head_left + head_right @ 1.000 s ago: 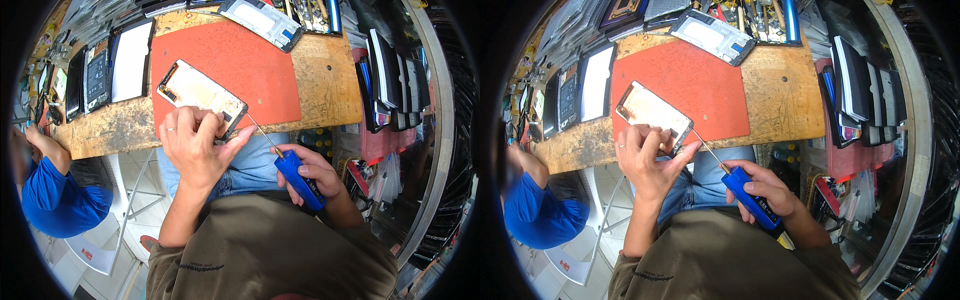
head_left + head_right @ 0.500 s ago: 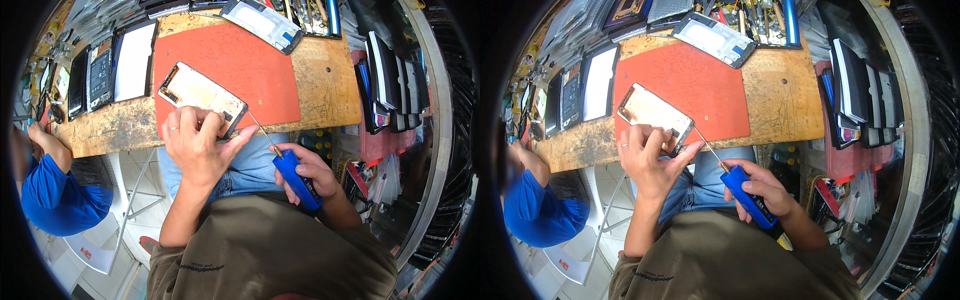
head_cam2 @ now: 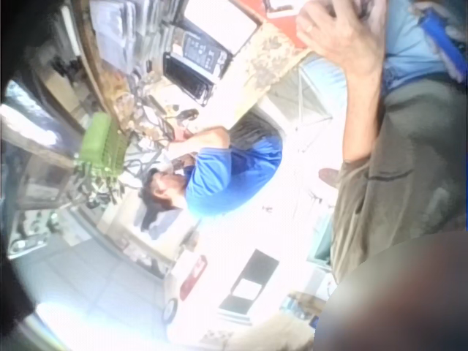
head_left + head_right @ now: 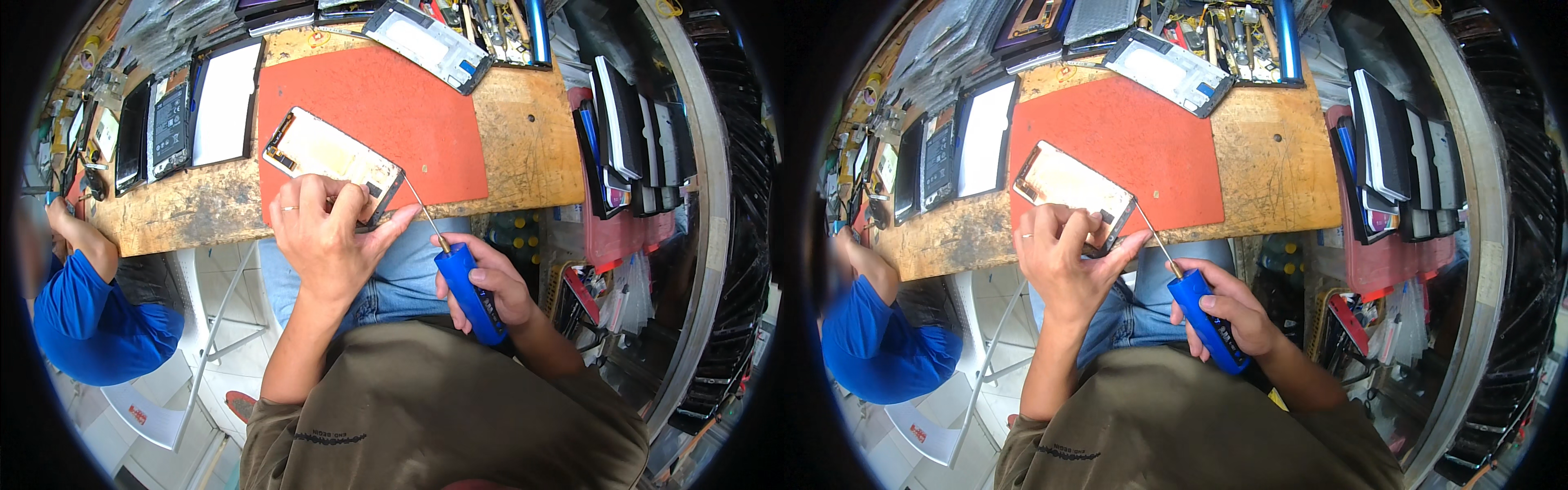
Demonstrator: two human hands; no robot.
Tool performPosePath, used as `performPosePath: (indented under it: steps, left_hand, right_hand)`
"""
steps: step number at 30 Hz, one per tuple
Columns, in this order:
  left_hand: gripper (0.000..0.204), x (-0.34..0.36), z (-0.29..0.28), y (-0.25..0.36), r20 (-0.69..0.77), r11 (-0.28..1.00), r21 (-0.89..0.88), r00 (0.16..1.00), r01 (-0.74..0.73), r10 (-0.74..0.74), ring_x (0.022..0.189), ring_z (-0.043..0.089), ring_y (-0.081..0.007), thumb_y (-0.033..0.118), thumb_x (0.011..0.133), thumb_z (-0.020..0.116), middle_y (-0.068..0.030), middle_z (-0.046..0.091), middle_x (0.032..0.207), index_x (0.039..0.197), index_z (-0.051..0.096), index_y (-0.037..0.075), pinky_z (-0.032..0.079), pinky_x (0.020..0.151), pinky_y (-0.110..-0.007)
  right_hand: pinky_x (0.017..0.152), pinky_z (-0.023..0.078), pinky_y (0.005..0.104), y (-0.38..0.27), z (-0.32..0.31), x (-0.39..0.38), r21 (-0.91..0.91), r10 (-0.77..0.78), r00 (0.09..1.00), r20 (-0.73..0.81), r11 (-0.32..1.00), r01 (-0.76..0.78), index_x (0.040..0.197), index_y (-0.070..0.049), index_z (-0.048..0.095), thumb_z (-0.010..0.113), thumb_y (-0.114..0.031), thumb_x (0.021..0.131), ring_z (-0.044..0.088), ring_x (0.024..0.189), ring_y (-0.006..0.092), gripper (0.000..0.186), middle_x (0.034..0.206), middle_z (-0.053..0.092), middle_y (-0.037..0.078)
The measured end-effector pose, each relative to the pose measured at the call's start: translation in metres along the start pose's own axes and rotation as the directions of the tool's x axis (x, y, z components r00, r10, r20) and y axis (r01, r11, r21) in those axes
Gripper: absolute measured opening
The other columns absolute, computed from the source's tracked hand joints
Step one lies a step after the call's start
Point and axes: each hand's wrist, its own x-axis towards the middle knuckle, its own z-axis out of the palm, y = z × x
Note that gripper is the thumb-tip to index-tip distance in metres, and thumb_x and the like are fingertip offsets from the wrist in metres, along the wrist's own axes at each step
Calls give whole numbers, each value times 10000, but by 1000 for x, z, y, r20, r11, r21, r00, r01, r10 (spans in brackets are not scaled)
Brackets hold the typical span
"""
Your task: The person uses a blue precision screwdriver to remove screws from a disassembled smartphone, then flips the device and continues unscrewing components. The person places the screwdriver down and picks up a bubble-wrapped item from the workbench.
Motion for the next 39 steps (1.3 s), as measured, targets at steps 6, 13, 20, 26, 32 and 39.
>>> performPosePath:
  steps: [6,13,20,26,32,39]
  left_hand:
    - [455,-1,2,-2,-16,1000,-13,1000,-5,5,849,523,-244,483,607,934,-11,521,845,754,661,150,393,755,-412]
    - [449,-2,1,-4,3,1000,-11,1000,-6,6,848,523,-246,494,616,928,-14,525,846,728,663,149,393,757,-413]
    - [421,-1,2,-9,4,995,-83,999,-47,48,852,523,-239,452,651,918,-14,532,850,700,634,145,393,768,-405]
    - [383,-1,2,-13,7,986,-149,997,-72,74,867,530,-236,396,678,913,-15,548,869,719,629,141,392,781,-399]
    - [330,-2,-4,-19,43,982,-149,992,-115,122,944,571,-254,334,695,905,-25,591,920,832,691,124,434,828,-423]
    - [354,3,-16,-30,72,954,-143,958,-265,277,960,664,-280,241,689,911,-55,682,934,944,738,68,523,794,-415]
  right_hand:
    - [585,570,312,15,2,3,4,-44,999,17,999,44,1589,-4,249,510,-315,1033,681,679,221,688,1096,607,215]
    - [597,572,319,29,5,8,65,-107,994,37,992,105,1588,11,237,497,-311,1045,686,690,228,683,1091,603,216]
    - [599,583,327,34,10,14,77,-128,991,24,989,126,1592,13,244,495,-314,1039,691,694,232,690,1092,605,215]
    - [552,583,359,34,16,21,84,-152,988,-15,985,153,1565,54,242,507,-295,1012,680,626,289,706,1062,600,274]
    - [539,587,355,33,19,23,98,-145,989,-25,984,146,1564,54,245,504,-288,1011,680,618,284,700,1057,604,267]
    - [560,586,336,21,19,19,152,-90,996,18,985,86,1575,33,262,488,-292,1021,691,654,243,681,1080,612,230]
